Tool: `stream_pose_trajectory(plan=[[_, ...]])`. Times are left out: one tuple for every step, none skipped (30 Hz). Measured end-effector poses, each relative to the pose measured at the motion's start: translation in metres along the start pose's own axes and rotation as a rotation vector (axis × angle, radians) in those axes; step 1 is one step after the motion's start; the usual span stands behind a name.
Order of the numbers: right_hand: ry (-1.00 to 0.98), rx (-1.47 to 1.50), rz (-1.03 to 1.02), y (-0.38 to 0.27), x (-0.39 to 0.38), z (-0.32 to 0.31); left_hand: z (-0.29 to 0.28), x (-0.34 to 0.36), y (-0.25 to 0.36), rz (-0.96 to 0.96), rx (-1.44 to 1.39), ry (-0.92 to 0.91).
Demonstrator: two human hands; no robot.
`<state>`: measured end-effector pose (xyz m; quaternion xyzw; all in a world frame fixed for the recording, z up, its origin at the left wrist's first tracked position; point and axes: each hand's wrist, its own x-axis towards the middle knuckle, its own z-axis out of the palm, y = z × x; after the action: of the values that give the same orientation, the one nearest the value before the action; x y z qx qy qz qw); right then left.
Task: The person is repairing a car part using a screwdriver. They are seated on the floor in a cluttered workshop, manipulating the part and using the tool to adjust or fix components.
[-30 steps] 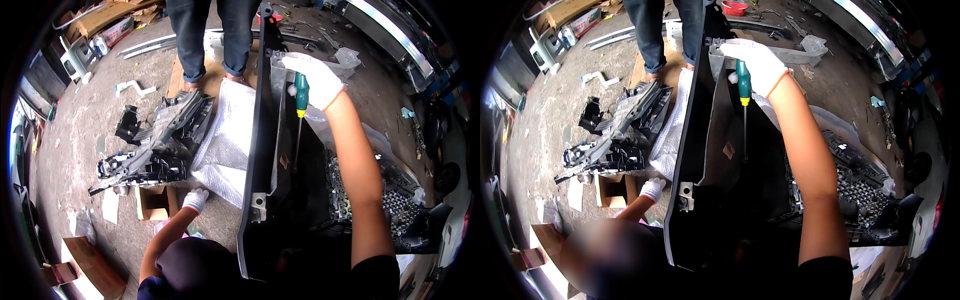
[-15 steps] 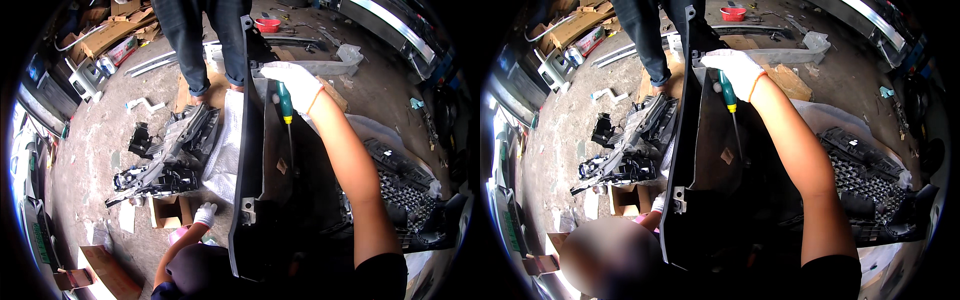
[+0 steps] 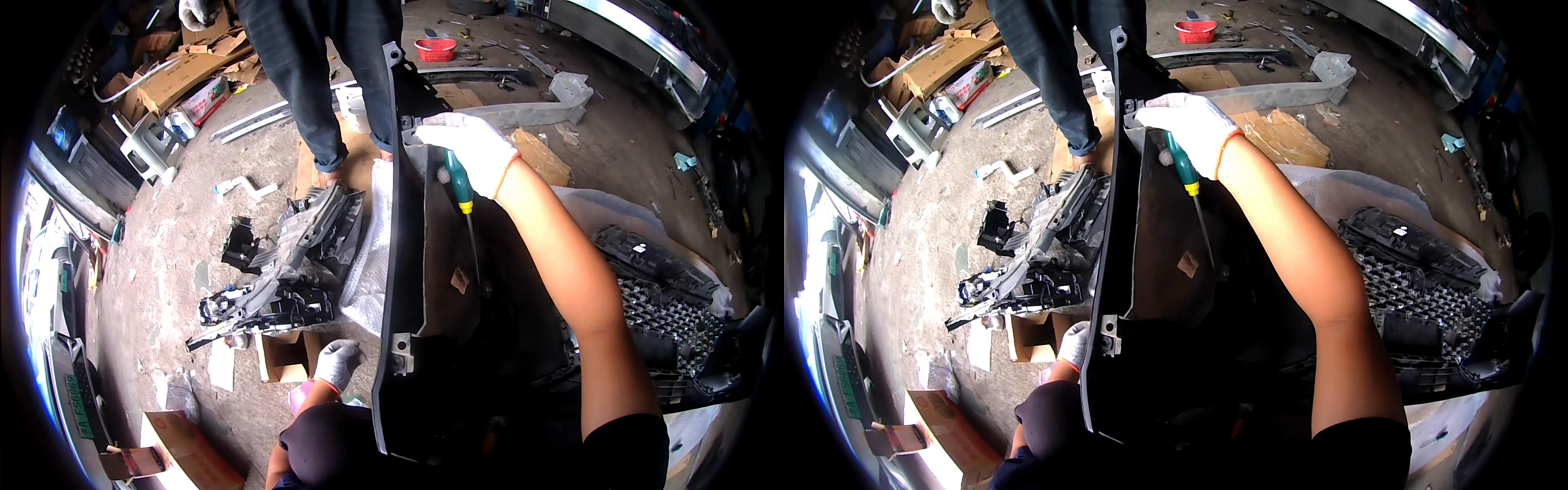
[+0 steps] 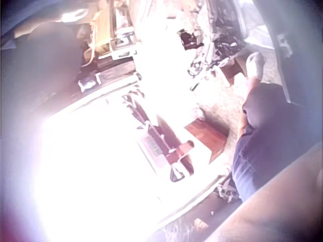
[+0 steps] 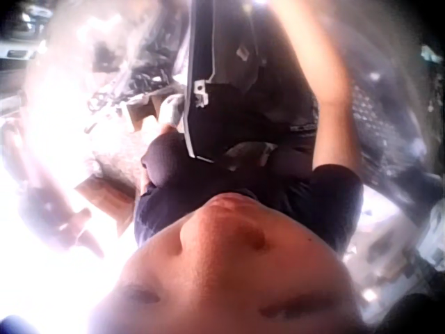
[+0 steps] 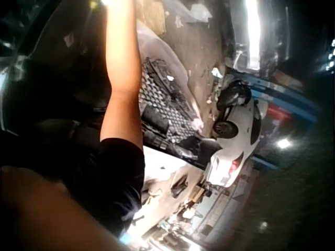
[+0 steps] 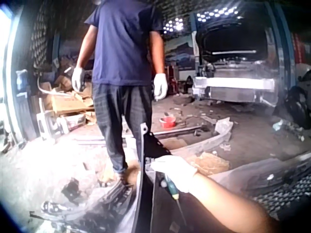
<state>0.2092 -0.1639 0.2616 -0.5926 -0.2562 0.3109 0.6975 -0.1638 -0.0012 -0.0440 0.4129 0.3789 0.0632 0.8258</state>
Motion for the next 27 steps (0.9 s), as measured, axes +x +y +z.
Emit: stream_pose_trajectory(plan=[[0.004, -0.003, 0.003, -0.001, 0.0, 0.002, 0.004, -0.008, 0.013, -0.008, -0.158, -0.039], [-0.009, 0.011, -0.003, 0.004, 0.005, 0.002, 0.01, -0.018, 0.029, 0.033, -0.243, -0.021], [0.003, -0.027, -0.006, 0.001, 0.004, 0.007, 0.011, -0.022, 0.046, 0.089, -0.291, -0.079], [0.017, -0.065, -0.009, -0.001, 0.003, 0.012, 0.015, -0.027, 0.06, 0.168, -0.282, -0.102], [0.034, -0.097, -0.012, -0.002, 0.001, 0.013, 0.023, -0.032, 0.079, 0.244, -0.266, -0.125], [0.036, -0.094, -0.015, -0.002, 0.001, 0.016, 0.026, -0.031, 0.095, 0.352, -0.157, -0.145], [0.046, -0.097, -0.015, -0.001, 0.001, 0.016, 0.043, -0.038, 0.114, 0.389, -0.092, -0.048], [0.058, -0.102, -0.015, -0.001, 0.0, 0.015, 0.062, -0.043, 0.133, 0.464, -0.025, 0.023], [0.061, -0.098, -0.014, 0.001, 0.001, 0.015, 0.077, -0.045, 0.152, 0.543, 0.042, 0.099], [0.064, -0.096, -0.013, 0.002, 0.002, 0.014, 0.088, -0.041, 0.17, 0.651, 0.106, 0.07], [0.064, -0.094, -0.011, 0.002, 0.002, 0.015, 0.099, -0.037, 0.187, 0.758, 0.171, 0.044], [0.091, -0.102, -0.004, 0.002, 0.001, 0.016, 0.114, -0.034, 0.206, 0.844, 0.256, 0.032], [0.084, -0.095, 0.002, 0.001, 0.002, 0.017, 0.131, -0.034, 0.226, 0.931, 0.345, 0.024], [0.08, -0.09, 0.009, 0.001, 0.002, 0.017, 0.147, -0.031, 0.244, 0.982, 0.462, 0.008], [0.072, -0.085, 0.017, 0.002, 0.004, 0.018, 0.162, -0.028, 0.261, 1.031, 0.58, -0.002], [0.072, -0.074, 0.013, 0.002, 0.005, 0.019, 0.178, -0.021, 0.275, 1.078, 0.622, -0.04], [0.072, -0.063, 0.013, 0.006, 0.007, 0.018, 0.197, -0.012, 0.285, 1.12, 0.665, -0.085], [0.074, -0.052, 0.013, 0.011, 0.009, 0.016, 0.22, -0.013, 0.292, 1.097, 0.727, -0.089], [0.076, -0.041, 0.013, 0.012, 0.01, 0.014, 0.241, -0.014, 0.299, 1.075, 0.789, -0.091], [0.1, -0.046, 0.007, 0.007, 0.006, 0.021, 0.249, -0.003, 0.305, 1.139, 0.849, -0.071], [0.1, -0.054, 0.008, 0.005, 0.005, 0.022, 0.259, 0.003, 0.309, 1.201, 0.91, -0.056], [0.1, -0.063, 0.008, 0.003, 0.005, 0.024, 0.267, 0.007, 0.311, 1.189, 0.934, -0.045], [0.104, -0.071, 0.013, 0.002, 0.004, 0.024, 0.273, 0.012, 0.313, 1.236, 1.018, -0.028], [0.079, -0.049, 0.004, 0.004, 0.007, 0.022, 0.275, 0.02, 0.313, 1.273, 1.049, -0.036], [0.069, -0.039, 0.002, 0.004, 0.007, 0.021, 0.277, 0.024, 0.314, 1.309, 1.081, -0.043], [0.061, -0.028, 0.004, 0.004, 0.006, 0.02, 0.279, 0.026, 0.314, 1.318, 1.075, -0.069], [0.053, -0.017, 0.005, 0.004, 0.006, 0.02, 0.28, 0.026, 0.314, 1.327, 1.07, -0.094]])
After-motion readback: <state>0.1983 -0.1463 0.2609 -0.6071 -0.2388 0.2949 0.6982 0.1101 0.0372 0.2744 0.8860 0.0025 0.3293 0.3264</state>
